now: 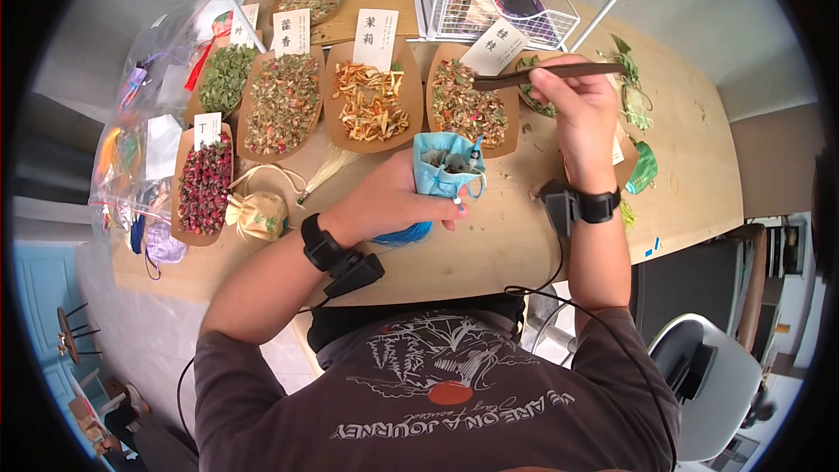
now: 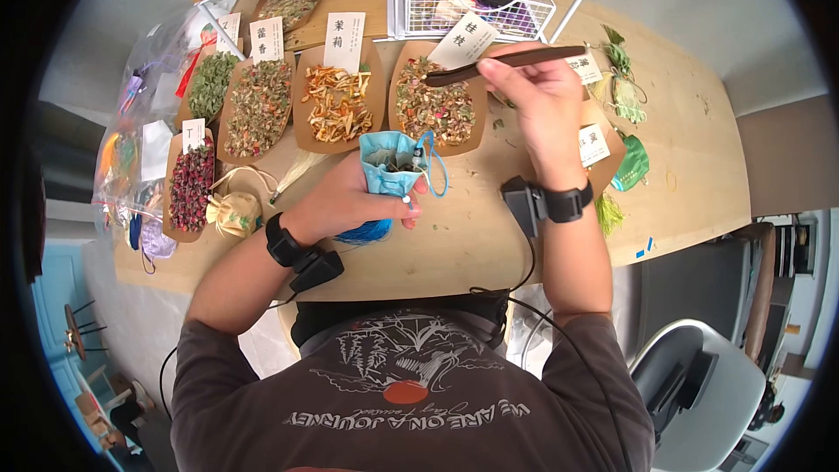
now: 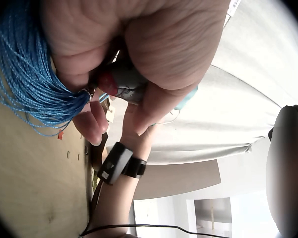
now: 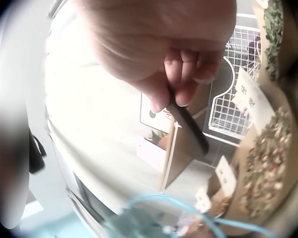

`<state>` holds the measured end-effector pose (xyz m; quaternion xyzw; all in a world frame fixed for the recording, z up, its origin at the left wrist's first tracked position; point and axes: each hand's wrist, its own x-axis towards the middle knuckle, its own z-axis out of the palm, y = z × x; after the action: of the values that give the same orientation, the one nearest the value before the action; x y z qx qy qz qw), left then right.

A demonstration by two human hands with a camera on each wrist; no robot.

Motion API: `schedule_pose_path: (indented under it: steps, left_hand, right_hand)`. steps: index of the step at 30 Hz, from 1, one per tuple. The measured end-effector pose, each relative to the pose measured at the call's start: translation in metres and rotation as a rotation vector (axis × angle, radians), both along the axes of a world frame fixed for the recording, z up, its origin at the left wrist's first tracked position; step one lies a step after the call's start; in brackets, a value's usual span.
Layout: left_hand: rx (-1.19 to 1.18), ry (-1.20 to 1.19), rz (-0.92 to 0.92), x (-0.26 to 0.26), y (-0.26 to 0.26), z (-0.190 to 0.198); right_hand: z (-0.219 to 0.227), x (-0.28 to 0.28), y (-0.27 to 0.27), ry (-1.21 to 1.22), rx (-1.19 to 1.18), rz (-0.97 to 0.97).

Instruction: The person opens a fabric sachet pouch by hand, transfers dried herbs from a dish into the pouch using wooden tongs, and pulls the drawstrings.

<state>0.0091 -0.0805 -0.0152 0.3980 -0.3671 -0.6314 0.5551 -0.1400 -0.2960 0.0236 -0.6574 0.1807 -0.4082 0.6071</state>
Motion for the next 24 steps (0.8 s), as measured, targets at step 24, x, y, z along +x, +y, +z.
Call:
schedule_pose_path:
  steps: [24]
  left_hand:
    - [-0.011, -0.146, -0.044, 0.002, 0.002, -0.012]
  right_hand:
    - [-0.018, 0.012, 0.012, 0.490, -0.429, -0.086]
